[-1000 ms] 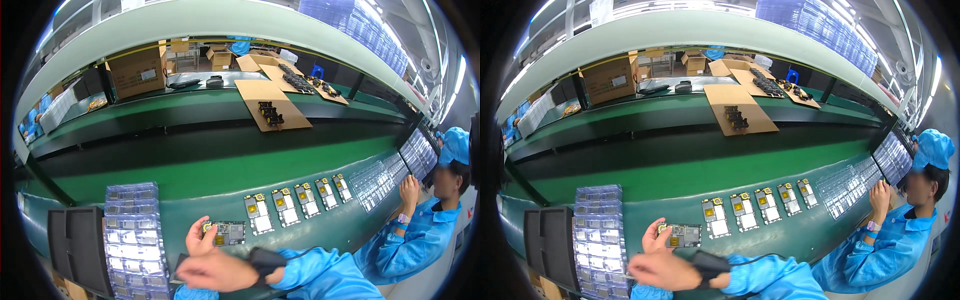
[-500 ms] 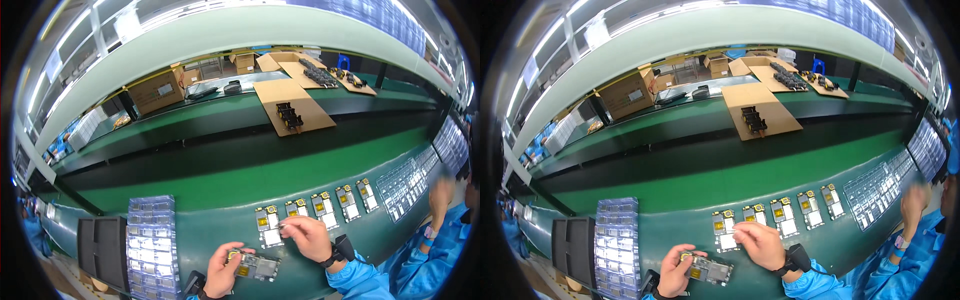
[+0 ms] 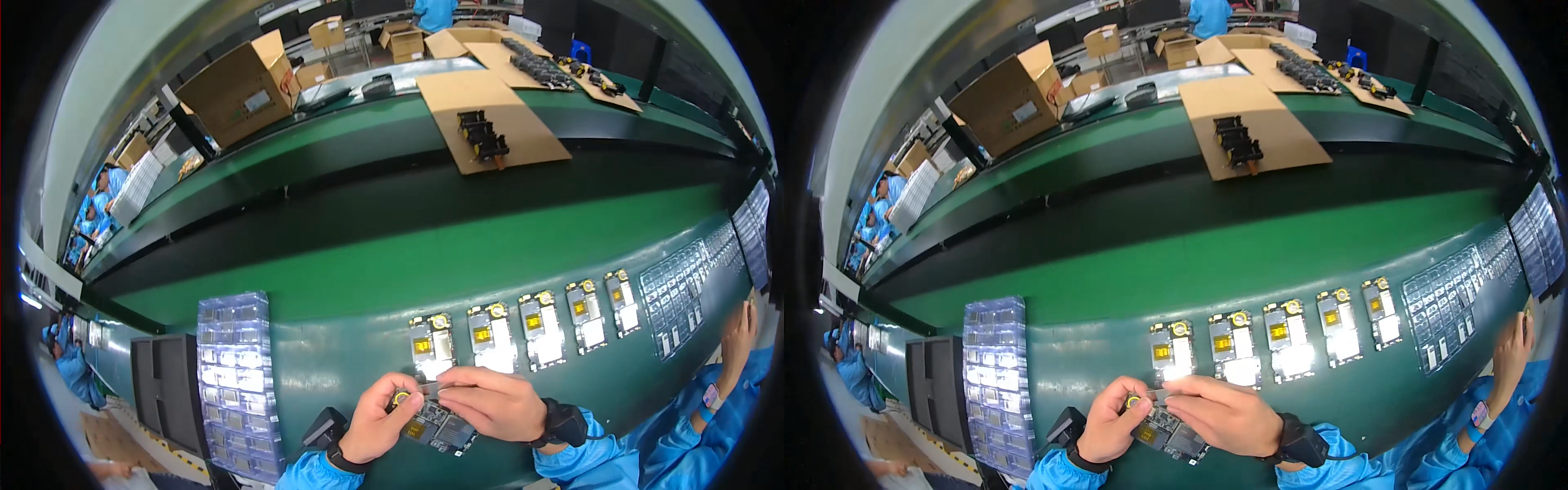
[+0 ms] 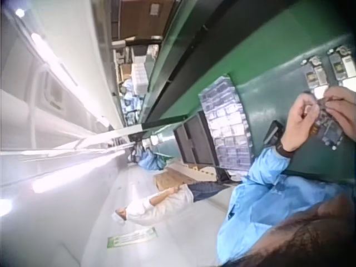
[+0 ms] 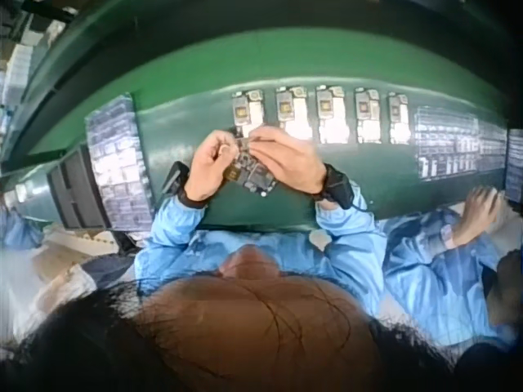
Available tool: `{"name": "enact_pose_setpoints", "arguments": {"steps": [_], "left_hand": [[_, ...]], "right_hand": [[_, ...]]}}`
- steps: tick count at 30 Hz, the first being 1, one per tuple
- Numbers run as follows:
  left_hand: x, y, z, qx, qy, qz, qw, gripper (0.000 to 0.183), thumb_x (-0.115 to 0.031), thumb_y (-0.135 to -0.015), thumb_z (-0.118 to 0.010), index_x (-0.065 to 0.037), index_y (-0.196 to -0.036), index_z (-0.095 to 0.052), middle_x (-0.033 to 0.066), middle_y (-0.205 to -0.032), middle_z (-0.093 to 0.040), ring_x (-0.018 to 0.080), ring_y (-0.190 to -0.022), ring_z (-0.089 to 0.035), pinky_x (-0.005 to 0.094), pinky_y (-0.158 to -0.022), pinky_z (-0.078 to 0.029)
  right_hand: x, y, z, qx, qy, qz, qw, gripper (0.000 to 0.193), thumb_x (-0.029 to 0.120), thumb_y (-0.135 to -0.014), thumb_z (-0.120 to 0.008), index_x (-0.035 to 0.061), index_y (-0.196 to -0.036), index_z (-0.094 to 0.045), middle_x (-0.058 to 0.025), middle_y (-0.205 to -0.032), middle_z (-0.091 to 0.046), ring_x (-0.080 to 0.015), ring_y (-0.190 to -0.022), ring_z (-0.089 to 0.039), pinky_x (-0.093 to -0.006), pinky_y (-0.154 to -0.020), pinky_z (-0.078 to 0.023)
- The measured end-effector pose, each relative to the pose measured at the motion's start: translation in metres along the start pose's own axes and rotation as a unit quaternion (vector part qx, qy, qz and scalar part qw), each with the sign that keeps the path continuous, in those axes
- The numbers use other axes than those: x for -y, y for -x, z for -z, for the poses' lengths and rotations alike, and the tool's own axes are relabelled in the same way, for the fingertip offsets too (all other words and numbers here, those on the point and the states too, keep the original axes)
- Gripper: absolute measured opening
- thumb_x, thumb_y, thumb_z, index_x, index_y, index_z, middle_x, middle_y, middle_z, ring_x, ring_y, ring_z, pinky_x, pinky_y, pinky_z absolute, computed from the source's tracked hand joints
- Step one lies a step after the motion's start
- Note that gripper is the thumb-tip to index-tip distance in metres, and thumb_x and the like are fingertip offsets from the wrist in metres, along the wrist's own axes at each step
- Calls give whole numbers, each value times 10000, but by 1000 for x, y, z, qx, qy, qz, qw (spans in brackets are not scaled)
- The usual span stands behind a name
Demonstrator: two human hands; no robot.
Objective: Manually assembling and inspecting circuit boards and electronic components on a factory assembly line.
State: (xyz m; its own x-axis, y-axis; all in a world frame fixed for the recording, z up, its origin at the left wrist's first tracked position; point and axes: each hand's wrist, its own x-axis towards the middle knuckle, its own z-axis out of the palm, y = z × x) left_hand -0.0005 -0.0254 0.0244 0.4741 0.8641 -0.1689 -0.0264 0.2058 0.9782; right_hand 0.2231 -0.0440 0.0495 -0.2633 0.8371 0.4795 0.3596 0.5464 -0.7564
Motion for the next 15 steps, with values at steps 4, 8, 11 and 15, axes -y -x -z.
{"name": "enact_pose_setpoints", "arguments": {"steps": [4,8,11,15], "left_hand": [[2,4,3,-5,117,55,992,128,-88,-971,-617,-37,-1060,-541,34,-1042,-605,82,-958,-553,262,-868,-458],[1,5,7,12,115,47,992,105,-80,-988,-582,-30,-1070,-539,28,-1031,-601,77,-943,-556,259,-844,-462],[-2,12,5,-18,170,62,983,109,-84,-1024,-486,-19,-1101,-528,89,-1100,-619,134,-1013,-589,300,-889,-482],[-4,13,3,-29,212,-17,977,176,-90,-1044,-381,-10,-1153,-494,196,-1210,-599,233,-1117,-601,376,-968,-489]], "right_hand": [[-3,-2,-2,4,45,22,999,251,18,-776,-778,29,-1019,-716,-100,-1080,-682,-211,-831,-707,-290,-709,-594],[-6,-4,-3,14,78,53,995,280,19,-725,-802,31,-994,-726,-106,-1037,-692,-221,-827,-710,-289,-685,-594],[0,-7,-3,-1,106,82,991,278,21,-688,-822,24,-951,-733,-100,-992,-700,-233,-817,-703,-291,-674,-588],[15,-11,1,-21,158,82,984,280,30,-642,-851,26,-900,-743,-79,-968,-708,-229,-822,-678,-306,-686,-564]]}}
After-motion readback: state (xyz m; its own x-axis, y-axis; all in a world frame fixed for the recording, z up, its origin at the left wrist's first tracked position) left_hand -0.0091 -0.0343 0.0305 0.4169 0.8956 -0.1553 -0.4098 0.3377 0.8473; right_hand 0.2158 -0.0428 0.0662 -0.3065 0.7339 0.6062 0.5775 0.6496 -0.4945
